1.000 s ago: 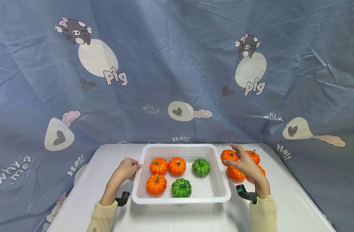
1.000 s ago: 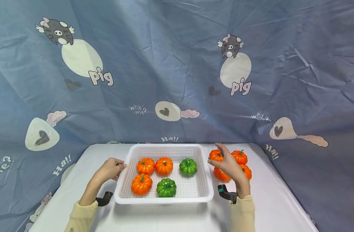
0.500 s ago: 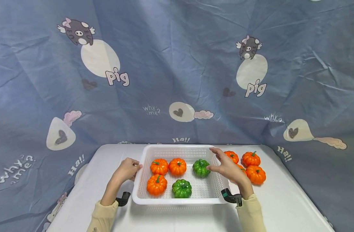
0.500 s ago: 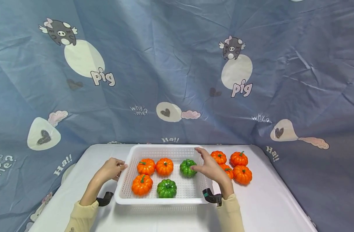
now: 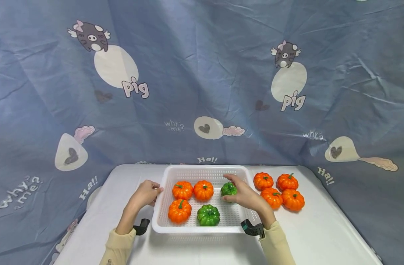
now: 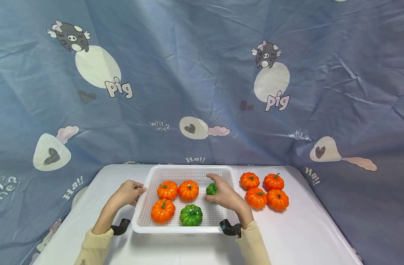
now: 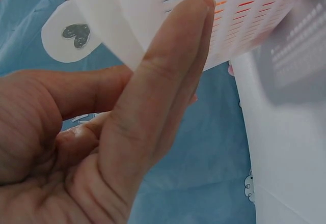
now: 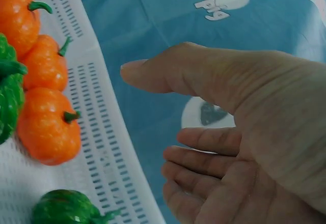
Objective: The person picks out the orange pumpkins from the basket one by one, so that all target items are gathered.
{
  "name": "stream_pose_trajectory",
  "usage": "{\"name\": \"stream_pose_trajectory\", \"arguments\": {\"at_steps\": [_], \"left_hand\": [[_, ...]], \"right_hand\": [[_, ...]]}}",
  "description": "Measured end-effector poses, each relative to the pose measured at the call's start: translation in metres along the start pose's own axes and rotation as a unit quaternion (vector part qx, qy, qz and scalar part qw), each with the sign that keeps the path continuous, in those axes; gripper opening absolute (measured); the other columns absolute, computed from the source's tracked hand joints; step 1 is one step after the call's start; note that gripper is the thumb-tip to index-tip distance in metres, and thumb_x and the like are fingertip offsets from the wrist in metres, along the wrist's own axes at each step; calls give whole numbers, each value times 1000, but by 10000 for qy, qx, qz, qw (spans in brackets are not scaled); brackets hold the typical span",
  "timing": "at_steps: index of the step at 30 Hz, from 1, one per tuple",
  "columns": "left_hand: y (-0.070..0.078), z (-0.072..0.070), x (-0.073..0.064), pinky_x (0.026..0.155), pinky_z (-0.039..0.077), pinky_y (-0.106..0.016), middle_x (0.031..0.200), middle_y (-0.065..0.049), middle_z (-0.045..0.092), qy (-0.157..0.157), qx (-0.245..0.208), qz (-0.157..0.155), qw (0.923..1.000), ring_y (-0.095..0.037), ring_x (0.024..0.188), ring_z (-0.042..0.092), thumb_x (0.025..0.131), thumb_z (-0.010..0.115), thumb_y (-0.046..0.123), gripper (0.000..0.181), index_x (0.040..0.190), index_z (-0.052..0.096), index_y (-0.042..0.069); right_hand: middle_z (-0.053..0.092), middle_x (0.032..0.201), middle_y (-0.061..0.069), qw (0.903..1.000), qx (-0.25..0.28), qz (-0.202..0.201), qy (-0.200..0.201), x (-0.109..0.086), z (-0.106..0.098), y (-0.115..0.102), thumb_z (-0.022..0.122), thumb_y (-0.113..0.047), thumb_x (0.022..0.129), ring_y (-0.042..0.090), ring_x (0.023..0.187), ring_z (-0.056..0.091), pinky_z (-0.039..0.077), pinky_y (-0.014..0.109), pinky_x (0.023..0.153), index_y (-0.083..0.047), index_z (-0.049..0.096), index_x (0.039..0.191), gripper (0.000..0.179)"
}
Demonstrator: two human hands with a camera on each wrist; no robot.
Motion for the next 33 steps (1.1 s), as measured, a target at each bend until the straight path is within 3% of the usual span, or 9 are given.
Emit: {"name": "stream_pose_trajectory", "arguments": {"at_steps": [8, 16, 28, 33], "left_hand": [[2, 2, -1, 53, 60, -31, 90, -20, 70, 15, 65, 61, 10000, -20, 66, 69, 95, 58, 11, 39, 124, 56, -16], [0, 0, -3, 53, 60, -32, 89, -20, 70, 24, 36, 43, 10000, -20, 65, 70, 95, 59, 10, 38, 122, 57, -16], [1, 1, -3, 52, 60, -32, 85, -19, 70, 35, -55, 131, 9999, -20, 63, 70, 94, 58, 9, 35, 120, 59, -16], [1, -1, -3, 52, 60, -32, 86, -19, 70, 53, 5, 130, 9999, -20, 64, 70, 95, 59, 10, 35, 120, 59, -15]], "right_hand": [[45, 146, 17, 9968, -647, -280, -387, 9, 14, -4, 76, -16, 78, 34, 133, 44, 38, 52, 111, -3, 41, 143, 75], [44, 145, 22, 9907, -858, -513, -920, 33, 21, -15, 75, -10, 78, 43, 129, 46, 39, 55, 109, 1, 41, 143, 73], [41, 150, 11, 9835, -798, 134, -1616, 68, 47, -2, 73, -4, 76, 31, 139, 37, 31, 49, 116, -6, 38, 147, 79], [42, 149, 13, 9791, -1065, 116, -1726, 76, 56, 5, 75, 0, 74, 30, 138, 39, 31, 47, 117, -3, 38, 146, 81]]}}
Point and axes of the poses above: each hand's wrist, its own x-axis towards the middle knuckle, its own z-axis out of the palm, y = z × x, the point moved 4 cm from there along x, towards the middle knuckle
